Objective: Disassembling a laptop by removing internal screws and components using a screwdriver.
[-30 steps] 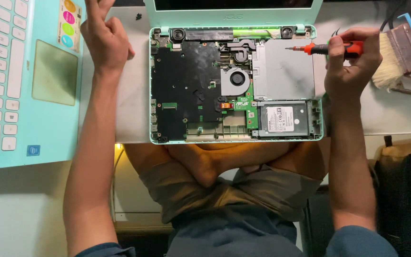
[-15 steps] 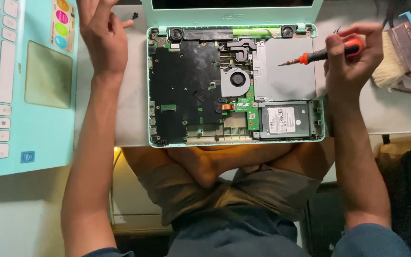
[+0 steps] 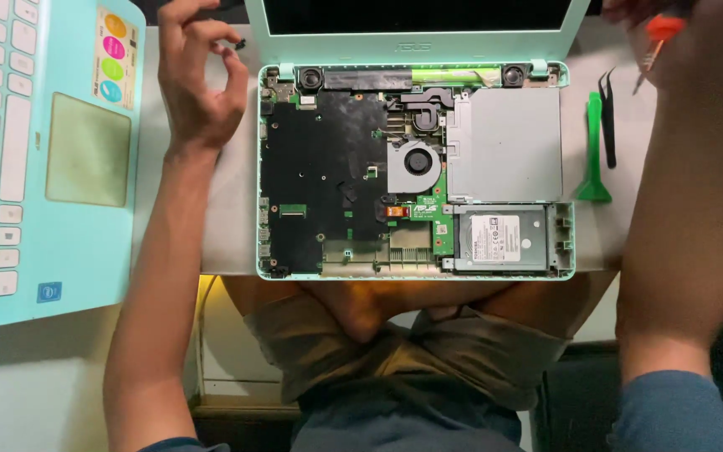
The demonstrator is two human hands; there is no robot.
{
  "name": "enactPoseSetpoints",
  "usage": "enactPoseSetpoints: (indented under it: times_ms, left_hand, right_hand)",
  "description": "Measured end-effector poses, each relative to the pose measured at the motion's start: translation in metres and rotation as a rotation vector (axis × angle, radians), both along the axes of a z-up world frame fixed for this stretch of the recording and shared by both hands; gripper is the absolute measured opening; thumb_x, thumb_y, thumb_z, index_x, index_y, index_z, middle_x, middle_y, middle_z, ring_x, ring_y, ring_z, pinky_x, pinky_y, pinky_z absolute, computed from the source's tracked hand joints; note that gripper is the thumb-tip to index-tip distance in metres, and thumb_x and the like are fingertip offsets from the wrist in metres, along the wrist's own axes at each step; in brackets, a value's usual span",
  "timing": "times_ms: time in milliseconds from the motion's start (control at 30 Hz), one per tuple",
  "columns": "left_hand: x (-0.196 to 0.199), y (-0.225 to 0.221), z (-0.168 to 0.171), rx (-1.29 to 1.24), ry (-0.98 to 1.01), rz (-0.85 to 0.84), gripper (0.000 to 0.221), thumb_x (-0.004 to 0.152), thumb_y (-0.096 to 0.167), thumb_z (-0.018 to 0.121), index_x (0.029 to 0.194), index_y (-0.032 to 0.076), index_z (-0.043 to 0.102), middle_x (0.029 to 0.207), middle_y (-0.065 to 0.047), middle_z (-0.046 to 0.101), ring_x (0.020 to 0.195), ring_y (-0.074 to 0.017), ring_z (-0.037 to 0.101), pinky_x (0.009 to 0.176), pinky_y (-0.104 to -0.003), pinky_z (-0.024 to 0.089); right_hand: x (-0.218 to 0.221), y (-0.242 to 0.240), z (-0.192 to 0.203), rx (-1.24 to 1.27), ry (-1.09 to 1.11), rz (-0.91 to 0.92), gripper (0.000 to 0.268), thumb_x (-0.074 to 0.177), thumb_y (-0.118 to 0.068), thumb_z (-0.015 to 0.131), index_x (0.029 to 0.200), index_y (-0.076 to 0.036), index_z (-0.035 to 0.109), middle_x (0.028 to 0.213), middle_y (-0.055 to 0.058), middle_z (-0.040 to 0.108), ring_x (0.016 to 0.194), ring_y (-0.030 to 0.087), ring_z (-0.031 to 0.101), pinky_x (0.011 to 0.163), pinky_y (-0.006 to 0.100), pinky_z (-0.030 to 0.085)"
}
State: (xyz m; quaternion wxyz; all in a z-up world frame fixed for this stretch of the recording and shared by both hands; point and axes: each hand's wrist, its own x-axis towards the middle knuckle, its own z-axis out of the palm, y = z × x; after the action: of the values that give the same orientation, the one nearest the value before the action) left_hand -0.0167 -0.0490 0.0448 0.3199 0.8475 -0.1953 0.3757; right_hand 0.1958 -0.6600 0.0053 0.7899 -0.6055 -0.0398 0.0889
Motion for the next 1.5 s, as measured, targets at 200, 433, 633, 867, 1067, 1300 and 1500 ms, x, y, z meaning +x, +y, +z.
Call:
enactPoseSetpoints:
  times_ms: [200,433,633,867,1067,1300,1500]
  left_hand:
    - [-0.012,-0.041,0.024,0.159,-0.105,-0.106,0.017,0.106,-0.002,0.069,0.123,0.0,0.067,0.124,-0.021,0.069,0.113,-0.0391,0.064,0.102,-0.053,0.045]
    - [0.05,-0.133,0.019,0.627,-0.004,-0.429,0.029,0.102,0.031,0.095,0.108,0.014,0.073,0.105,-0.008,0.069,0.089,-0.0293,0.066,0.081,-0.042,0.051]
    - [0.06,-0.129,0.003,0.472,0.057,-0.446,0.016,0.108,0.01,0.089,0.111,0.01,0.073,0.109,-0.011,0.062,0.093,-0.0307,0.06,0.079,-0.044,0.049]
    - [0.047,-0.135,0.007,0.554,-0.012,-0.355,0.02,0.109,0.014,0.087,0.104,0.011,0.068,0.108,-0.009,0.061,0.094,-0.0303,0.06,0.079,-0.044,0.046]
    - [0.046,-0.134,0.004,0.575,-0.045,-0.309,0.02,0.111,0.015,0.085,0.102,0.013,0.066,0.107,-0.007,0.06,0.094,-0.0285,0.059,0.078,-0.042,0.045]
    - [0.047,-0.133,0.004,0.544,-0.027,-0.346,0.022,0.107,0.012,0.09,0.105,0.011,0.067,0.109,-0.009,0.06,0.096,-0.0297,0.059,0.08,-0.043,0.045]
    - [0.046,-0.132,0.006,0.552,-0.016,-0.342,0.023,0.108,0.011,0.09,0.105,0.011,0.067,0.109,-0.009,0.06,0.095,-0.0292,0.059,0.08,-0.043,0.046]
  right_hand:
    - [-0.107,0.11,0.081,-0.783,-0.559,0.098,0.026,0.126,-0.016,0.08,0.11,-0.005,0.062,0.084,0.009,0.054,0.07,0.02,0.048,0.066,0.038,0.039]
    - [-0.172,0.18,0.118,-1.546,-0.877,0.51,0.085,0.102,-0.093,0.065,0.162,-0.033,0.074,0.147,0.01,0.067,0.073,0.036,0.081,0.056,0.056,0.063]
    - [-0.172,0.179,0.117,-1.596,-0.745,0.544,0.09,0.091,-0.092,0.077,0.161,-0.036,0.07,0.153,0.008,0.059,0.08,0.038,0.08,0.06,0.061,0.059]
    - [-0.171,0.177,0.114,-1.657,-0.679,0.604,0.078,0.092,-0.091,0.075,0.153,-0.042,0.075,0.143,0.005,0.064,0.078,0.036,0.082,0.058,0.061,0.061]
    - [-0.169,0.185,0.12,-1.619,-0.457,0.696,0.08,0.09,-0.08,0.084,0.155,-0.035,0.068,0.142,0.009,0.06,0.085,0.048,0.08,0.067,0.07,0.057]
    - [-0.166,0.184,0.129,-1.654,-0.345,0.71,0.084,0.088,-0.082,0.085,0.154,-0.034,0.065,0.137,0.011,0.059,0.088,0.046,0.076,0.071,0.067,0.056]
    - [-0.155,0.161,0.115,-1.485,-0.578,0.677,0.088,0.086,-0.08,0.088,0.157,-0.032,0.071,0.121,0.007,0.066,0.086,0.033,0.074,0.063,0.056,0.056]
